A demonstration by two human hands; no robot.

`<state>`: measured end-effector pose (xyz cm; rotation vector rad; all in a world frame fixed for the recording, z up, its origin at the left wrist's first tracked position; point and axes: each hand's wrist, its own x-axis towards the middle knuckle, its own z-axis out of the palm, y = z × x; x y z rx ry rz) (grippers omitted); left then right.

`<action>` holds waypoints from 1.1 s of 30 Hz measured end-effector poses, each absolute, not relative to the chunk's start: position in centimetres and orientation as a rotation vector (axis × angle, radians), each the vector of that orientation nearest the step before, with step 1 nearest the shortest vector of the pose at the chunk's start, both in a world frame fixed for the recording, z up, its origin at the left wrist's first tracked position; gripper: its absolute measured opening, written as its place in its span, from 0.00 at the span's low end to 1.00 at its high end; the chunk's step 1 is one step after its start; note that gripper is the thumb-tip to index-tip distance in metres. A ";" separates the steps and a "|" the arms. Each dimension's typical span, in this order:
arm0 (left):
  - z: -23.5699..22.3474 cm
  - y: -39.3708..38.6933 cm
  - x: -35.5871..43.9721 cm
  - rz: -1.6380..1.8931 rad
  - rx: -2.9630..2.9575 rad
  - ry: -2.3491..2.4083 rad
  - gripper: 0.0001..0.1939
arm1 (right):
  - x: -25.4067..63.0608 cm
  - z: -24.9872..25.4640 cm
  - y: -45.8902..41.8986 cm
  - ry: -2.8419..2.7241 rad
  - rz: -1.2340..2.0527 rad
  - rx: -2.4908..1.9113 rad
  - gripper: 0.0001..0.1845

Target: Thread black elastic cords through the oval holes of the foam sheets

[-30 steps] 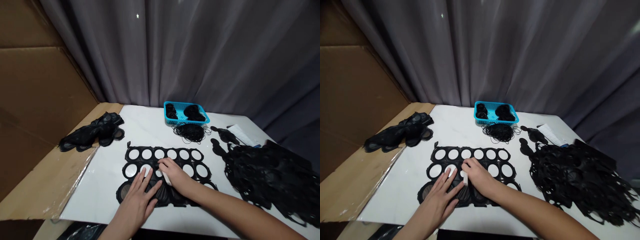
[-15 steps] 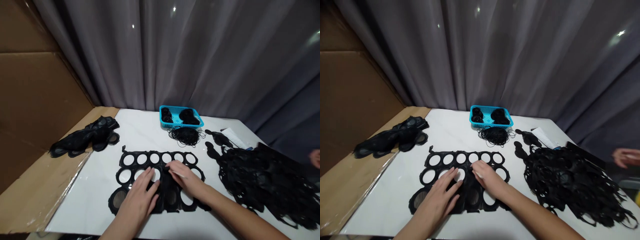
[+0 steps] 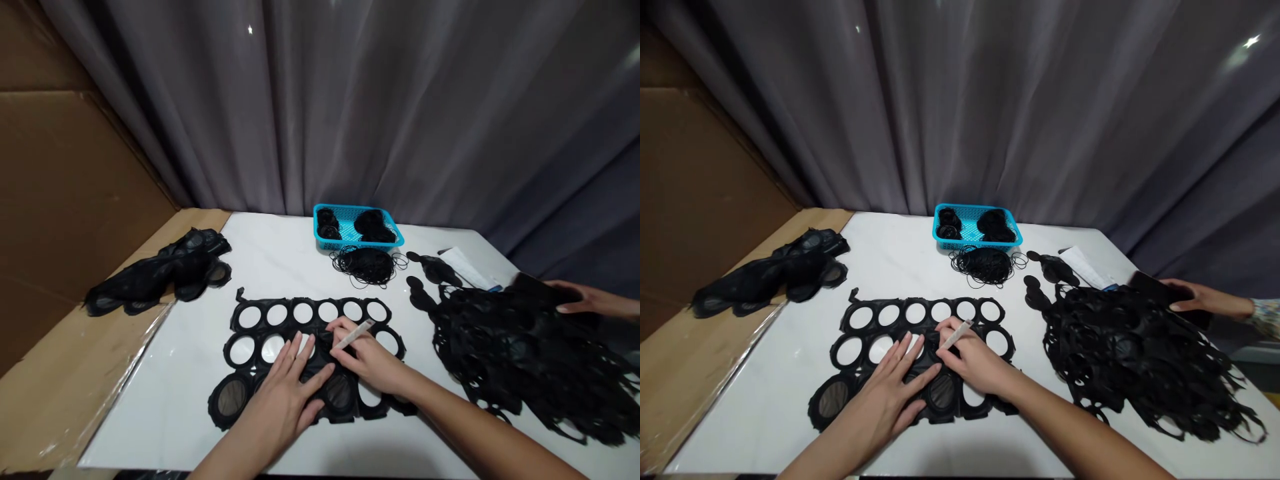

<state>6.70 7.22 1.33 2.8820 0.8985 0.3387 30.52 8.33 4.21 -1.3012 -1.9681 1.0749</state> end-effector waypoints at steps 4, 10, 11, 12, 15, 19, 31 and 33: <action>1.2 7.3 6.7 0.349 2.870 0.902 0.35 | 30.3 3.8 7.5 -2.028 0.984 -1.317 0.07; 1.5 7.3 6.6 0.378 2.878 0.887 0.31 | 29.3 1.5 7.6 -2.156 0.566 -1.280 0.10; 1.6 7.3 6.6 0.371 2.887 0.888 0.31 | 29.7 1.4 8.2 -2.093 0.515 -1.326 0.10; 1.7 7.4 6.6 0.364 2.899 0.887 0.32 | 30.5 1.5 9.1 -2.003 0.476 -1.390 0.10; 1.7 7.5 6.5 0.364 2.942 0.893 0.32 | 34.2 2.5 10.9 -1.663 0.399 -1.599 0.12; 1.7 7.8 6.6 0.431 3.015 0.874 0.33 | 38.7 3.8 9.5 -1.393 0.563 -1.644 0.17; 0.6 2.1 6.6 0.426 3.103 0.787 0.27 | 31.4 5.5 2.9 -1.993 0.730 -1.239 0.10; 0.5 1.0 6.4 0.398 3.055 0.851 0.29 | 30.5 5.1 2.4 -2.082 0.812 -1.164 0.10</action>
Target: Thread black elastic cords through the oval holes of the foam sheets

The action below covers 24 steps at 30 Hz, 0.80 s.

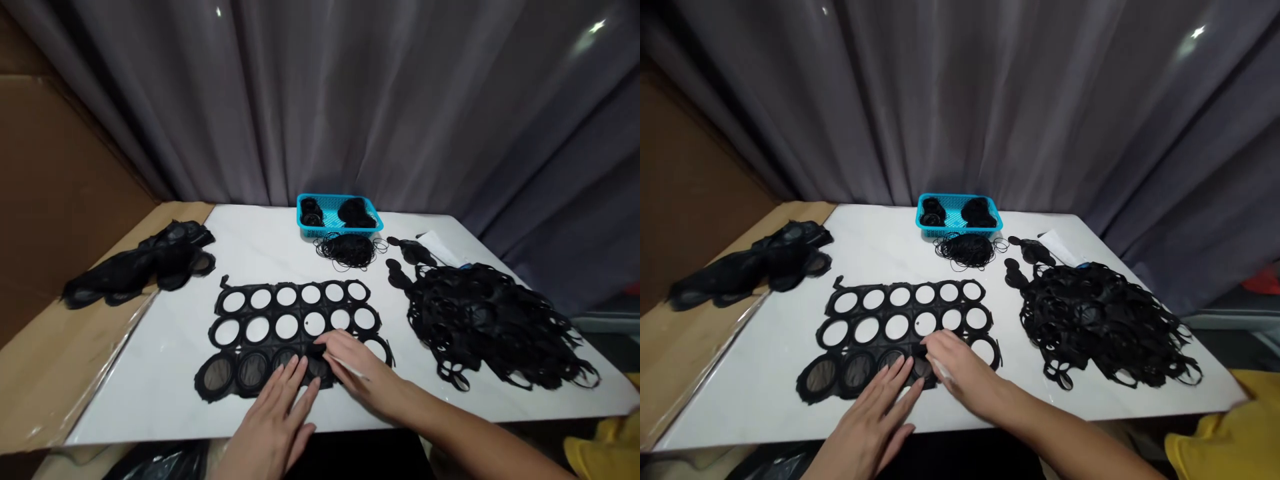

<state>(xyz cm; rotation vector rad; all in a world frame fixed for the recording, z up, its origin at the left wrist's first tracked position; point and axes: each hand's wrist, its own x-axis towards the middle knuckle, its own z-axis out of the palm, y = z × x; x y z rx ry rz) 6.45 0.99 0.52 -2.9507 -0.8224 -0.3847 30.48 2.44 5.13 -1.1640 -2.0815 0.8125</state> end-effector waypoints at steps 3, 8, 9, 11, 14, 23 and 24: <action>0.7 0.2 6.5 -0.386 -2.981 -0.900 0.31 | 30.1 4.9 2.0 -2.080 0.958 -1.197 0.08; 1.0 0.1 6.6 -0.365 -3.020 -0.941 0.33 | 30.1 4.9 1.6 -2.003 1.092 -1.306 0.06; 1.0 0.1 6.6 -0.355 -3.021 -0.937 0.33 | 30.1 4.9 1.6 -1.994 1.100 -1.317 0.06; 0.9 0.1 6.5 -0.354 -3.023 -0.935 0.34 | 30.0 4.8 1.5 -1.985 1.106 -1.331 0.06; 0.9 0.1 6.4 -0.387 -3.029 -0.934 0.33 | 30.0 4.7 1.6 -1.987 1.091 -1.333 0.05; 0.7 0.0 6.5 -0.397 -3.031 -0.956 0.34 | 29.3 2.9 0.5 -2.190 0.780 -1.209 0.06; 0.6 -0.1 6.5 -0.410 -3.027 -0.967 0.34 | 29.2 2.5 0.5 -2.221 0.713 -1.175 0.09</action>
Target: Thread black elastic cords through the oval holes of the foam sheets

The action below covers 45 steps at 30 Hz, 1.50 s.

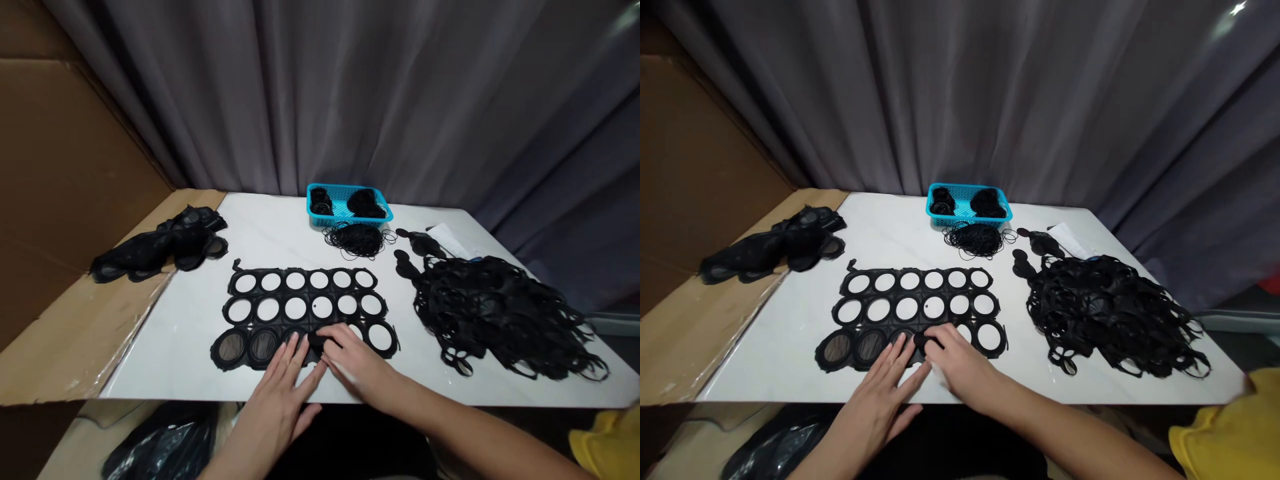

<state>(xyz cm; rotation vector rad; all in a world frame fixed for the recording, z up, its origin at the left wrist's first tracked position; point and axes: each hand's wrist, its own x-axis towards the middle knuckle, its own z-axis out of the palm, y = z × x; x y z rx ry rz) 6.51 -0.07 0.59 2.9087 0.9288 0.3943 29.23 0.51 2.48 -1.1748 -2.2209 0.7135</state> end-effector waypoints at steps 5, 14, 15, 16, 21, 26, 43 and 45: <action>0.0 -0.3 6.6 0.407 2.902 0.979 0.36 | 31.5 2.3 3.5 -1.970 0.444 -1.375 0.12; 0.7 -0.6 5.2 0.473 2.902 1.032 0.34 | 29.1 5.2 5.7 -1.973 0.615 -1.323 0.09; 0.6 -0.7 4.7 0.515 2.893 1.078 0.33 | 28.1 5.1 5.2 -2.030 0.669 -1.260 0.09; 0.4 -0.9 4.2 0.553 2.885 1.122 0.31 | 27.2 4.9 4.7 -2.074 0.720 -1.212 0.09; -0.3 -1.5 2.5 0.520 2.900 1.151 0.28 | 25.5 4.6 3.4 -2.104 0.986 -1.121 0.08; -0.3 -1.6 2.3 0.483 2.908 1.127 0.28 | 25.6 4.4 3.3 -2.059 1.077 -1.147 0.09; -0.2 -1.5 2.3 0.498 2.918 1.109 0.28 | 25.2 3.9 3.1 -2.043 1.086 -1.154 0.08; -0.3 -1.4 2.2 0.494 2.941 1.102 0.28 | 25.1 4.2 3.2 -2.043 1.083 -1.160 0.08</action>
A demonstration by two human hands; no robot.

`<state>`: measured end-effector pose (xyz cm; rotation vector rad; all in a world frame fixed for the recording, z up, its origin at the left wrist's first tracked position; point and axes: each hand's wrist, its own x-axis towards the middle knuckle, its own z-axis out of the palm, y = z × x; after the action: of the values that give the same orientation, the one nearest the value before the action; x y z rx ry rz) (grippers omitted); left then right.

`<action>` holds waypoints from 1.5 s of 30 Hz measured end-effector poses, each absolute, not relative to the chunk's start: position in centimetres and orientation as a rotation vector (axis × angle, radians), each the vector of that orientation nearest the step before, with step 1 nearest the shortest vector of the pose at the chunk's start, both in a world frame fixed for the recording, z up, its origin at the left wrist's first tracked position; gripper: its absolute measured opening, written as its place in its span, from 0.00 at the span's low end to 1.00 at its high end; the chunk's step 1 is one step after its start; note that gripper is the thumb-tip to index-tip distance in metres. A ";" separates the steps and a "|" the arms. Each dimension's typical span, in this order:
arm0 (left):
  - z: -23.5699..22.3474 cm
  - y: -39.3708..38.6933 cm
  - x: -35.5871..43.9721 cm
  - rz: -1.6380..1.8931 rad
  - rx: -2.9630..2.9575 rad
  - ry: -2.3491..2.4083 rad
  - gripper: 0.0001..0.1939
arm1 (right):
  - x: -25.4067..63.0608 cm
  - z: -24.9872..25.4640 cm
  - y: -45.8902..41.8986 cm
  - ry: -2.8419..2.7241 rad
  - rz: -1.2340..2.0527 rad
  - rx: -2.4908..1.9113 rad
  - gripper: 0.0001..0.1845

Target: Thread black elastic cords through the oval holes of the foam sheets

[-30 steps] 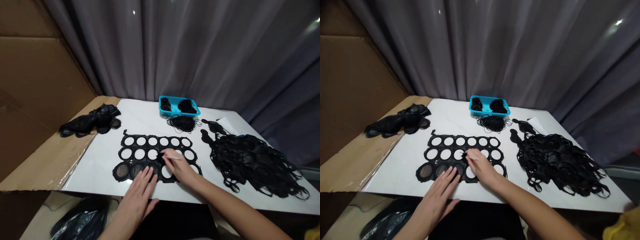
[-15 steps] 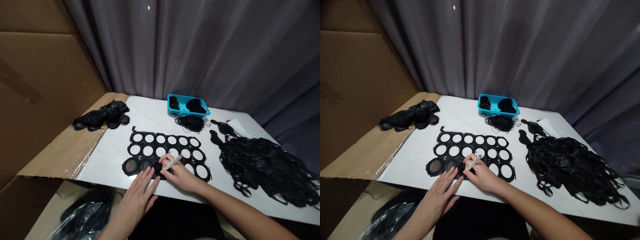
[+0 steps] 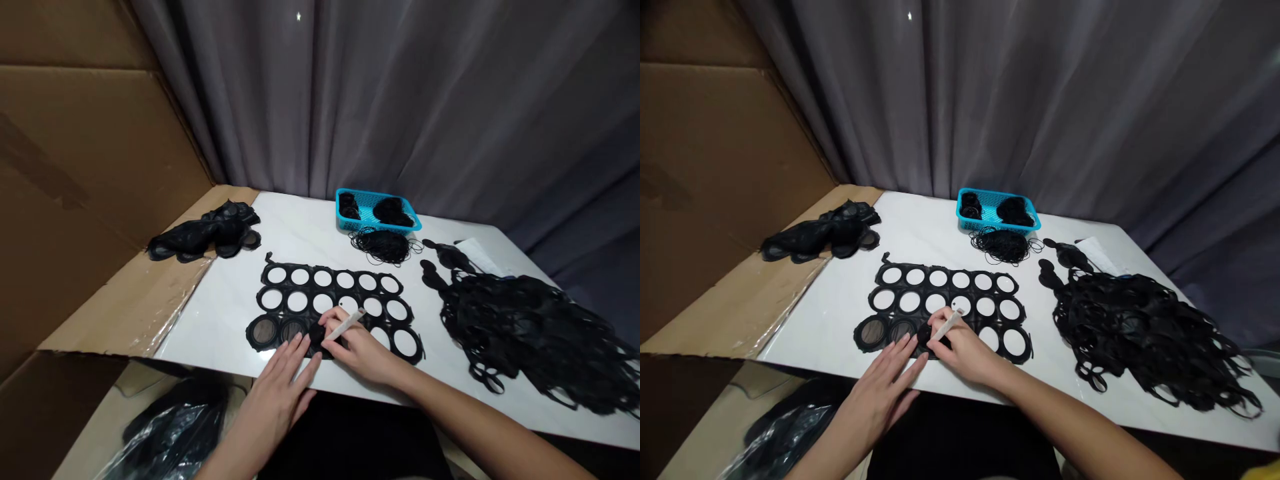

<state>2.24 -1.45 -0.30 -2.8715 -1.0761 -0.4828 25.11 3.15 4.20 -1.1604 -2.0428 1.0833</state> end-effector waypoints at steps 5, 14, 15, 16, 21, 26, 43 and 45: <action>-0.2 -1.4 2.2 -0.468 -2.849 -1.080 0.29 | 24.9 4.0 2.6 -2.142 0.936 -1.172 0.06; -0.5 -1.2 1.9 -0.442 -2.814 -1.076 0.34 | 24.8 1.6 2.4 -2.261 0.415 -1.128 0.13; -0.6 -1.2 1.9 -0.440 -2.809 -1.082 0.34 | 25.4 2.0 3.2 -2.164 0.450 -1.194 0.12; -0.7 -1.2 2.0 -0.436 -2.806 -1.089 0.34 | 26.1 2.5 4.2 -2.056 0.477 -1.274 0.11; -0.2 -1.6 2.0 -0.420 -2.806 -1.116 0.34 | 27.8 5.0 8.5 -1.776 0.467 -1.464 0.12; 0.2 -1.5 0.2 -0.506 -2.738 -1.146 0.29 | 22.9 4.5 7.4 -2.081 0.708 -1.117 0.09; -0.5 -2.0 -2.4 -0.475 -2.770 -1.185 0.27 | 20.2 4.6 4.6 -2.138 1.145 -1.034 0.08; -0.5 -2.0 -2.4 -0.483 -2.772 -1.192 0.27 | 20.2 4.5 4.6 -2.145 1.150 -1.041 0.07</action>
<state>-2.36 -2.00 -0.48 -2.7720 -1.1919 -0.4826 20.19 4.61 4.54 -1.0406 -2.1445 1.1499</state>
